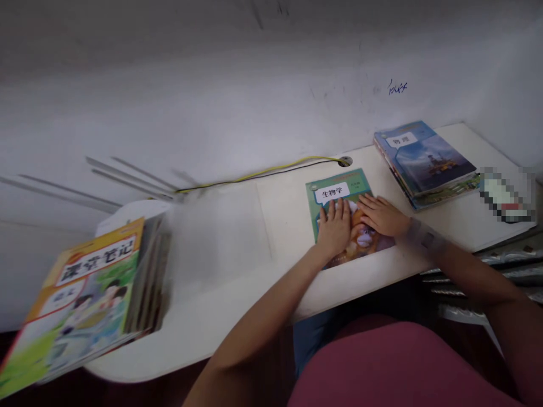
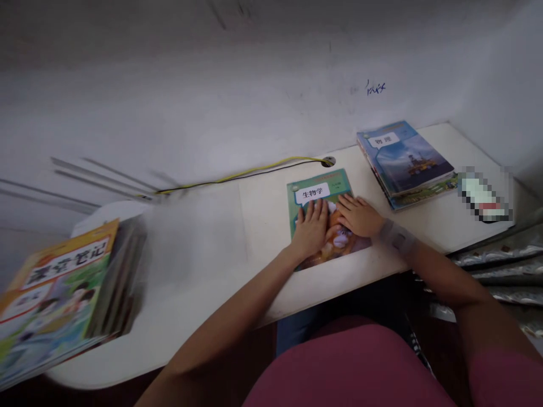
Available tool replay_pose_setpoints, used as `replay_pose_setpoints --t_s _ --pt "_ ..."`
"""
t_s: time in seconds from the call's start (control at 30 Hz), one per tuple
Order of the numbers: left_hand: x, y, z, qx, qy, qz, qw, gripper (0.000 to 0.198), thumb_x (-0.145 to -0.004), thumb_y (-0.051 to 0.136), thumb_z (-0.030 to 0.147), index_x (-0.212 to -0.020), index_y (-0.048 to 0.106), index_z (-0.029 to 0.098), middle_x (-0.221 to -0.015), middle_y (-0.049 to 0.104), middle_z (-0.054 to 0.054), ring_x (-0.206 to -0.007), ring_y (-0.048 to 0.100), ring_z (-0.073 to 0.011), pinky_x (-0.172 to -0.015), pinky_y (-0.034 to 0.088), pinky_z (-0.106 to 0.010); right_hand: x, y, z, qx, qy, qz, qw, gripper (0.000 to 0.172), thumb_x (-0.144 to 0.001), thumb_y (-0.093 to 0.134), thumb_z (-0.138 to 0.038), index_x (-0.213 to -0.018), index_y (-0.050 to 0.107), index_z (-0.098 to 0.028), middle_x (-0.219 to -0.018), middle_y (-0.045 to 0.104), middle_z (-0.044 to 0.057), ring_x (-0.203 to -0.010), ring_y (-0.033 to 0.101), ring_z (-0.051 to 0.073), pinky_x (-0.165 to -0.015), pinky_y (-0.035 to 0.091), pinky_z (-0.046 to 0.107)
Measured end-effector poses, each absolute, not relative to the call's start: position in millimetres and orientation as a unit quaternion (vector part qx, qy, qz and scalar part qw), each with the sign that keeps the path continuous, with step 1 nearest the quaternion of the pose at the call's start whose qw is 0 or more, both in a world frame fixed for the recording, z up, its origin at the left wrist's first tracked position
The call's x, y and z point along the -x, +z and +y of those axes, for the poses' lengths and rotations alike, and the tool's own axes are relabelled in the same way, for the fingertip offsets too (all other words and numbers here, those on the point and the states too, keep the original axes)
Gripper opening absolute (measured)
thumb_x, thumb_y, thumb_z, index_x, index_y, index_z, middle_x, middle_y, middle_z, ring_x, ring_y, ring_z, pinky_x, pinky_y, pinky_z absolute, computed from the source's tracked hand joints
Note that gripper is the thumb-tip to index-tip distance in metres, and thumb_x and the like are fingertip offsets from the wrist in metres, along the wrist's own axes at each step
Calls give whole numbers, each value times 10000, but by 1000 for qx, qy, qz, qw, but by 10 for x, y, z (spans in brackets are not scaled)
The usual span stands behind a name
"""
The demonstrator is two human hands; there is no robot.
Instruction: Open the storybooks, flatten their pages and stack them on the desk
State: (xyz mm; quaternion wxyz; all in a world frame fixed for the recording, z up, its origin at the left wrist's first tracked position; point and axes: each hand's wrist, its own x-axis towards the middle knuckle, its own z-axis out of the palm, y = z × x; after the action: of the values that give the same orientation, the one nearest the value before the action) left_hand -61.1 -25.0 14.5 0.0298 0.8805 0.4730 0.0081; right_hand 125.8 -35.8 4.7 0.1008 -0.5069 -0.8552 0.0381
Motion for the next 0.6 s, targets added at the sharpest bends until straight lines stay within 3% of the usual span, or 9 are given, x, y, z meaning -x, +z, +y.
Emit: replay_pose_setpoints --t_s 0.23,0.33,0.47,0.6 --pt "545 102 -610 -933 27 352 70 738 -924 285 620 -1468 313 123 -1544 247 -152 -1444 149 -328 -1136 140 -589 -1142 6 831 604 84 -789 82 580 -955 296 -361 -1434 336 -35 -1537 267 192 -1418 243 325 -1125 195 555" --pt "570 98 -594 -925 43 370 79 770 -922 272 628 -1476 279 92 -1542 251 -164 -1442 160 -325 -1141 151 -571 -1097 41 1024 620 91 -775 80 584 -959 290 -360 -1437 325 -28 -1549 245 180 -1430 206 320 -1141 162 536" --pt "554 85 -571 -882 84 457 80 830 -917 271 636 -1474 241 22 -1531 261 -202 -1430 154 -377 -1131 190 -559 -1077 39 691 629 73 -770 78 621 -956 321 -393 -1439 309 -5 -1547 238 196 -1437 171 332 -1145 150 531" --pt "553 49 -558 -861 118 479 125 800 -922 330 594 -1454 262 1 -1497 320 -239 -1425 154 -389 -1131 194 -562 -1171 -26 -171 592 33 -800 90 626 -954 336 -411 -1412 359 14 -1515 292 234 -1411 242 355 -1127 218 514"
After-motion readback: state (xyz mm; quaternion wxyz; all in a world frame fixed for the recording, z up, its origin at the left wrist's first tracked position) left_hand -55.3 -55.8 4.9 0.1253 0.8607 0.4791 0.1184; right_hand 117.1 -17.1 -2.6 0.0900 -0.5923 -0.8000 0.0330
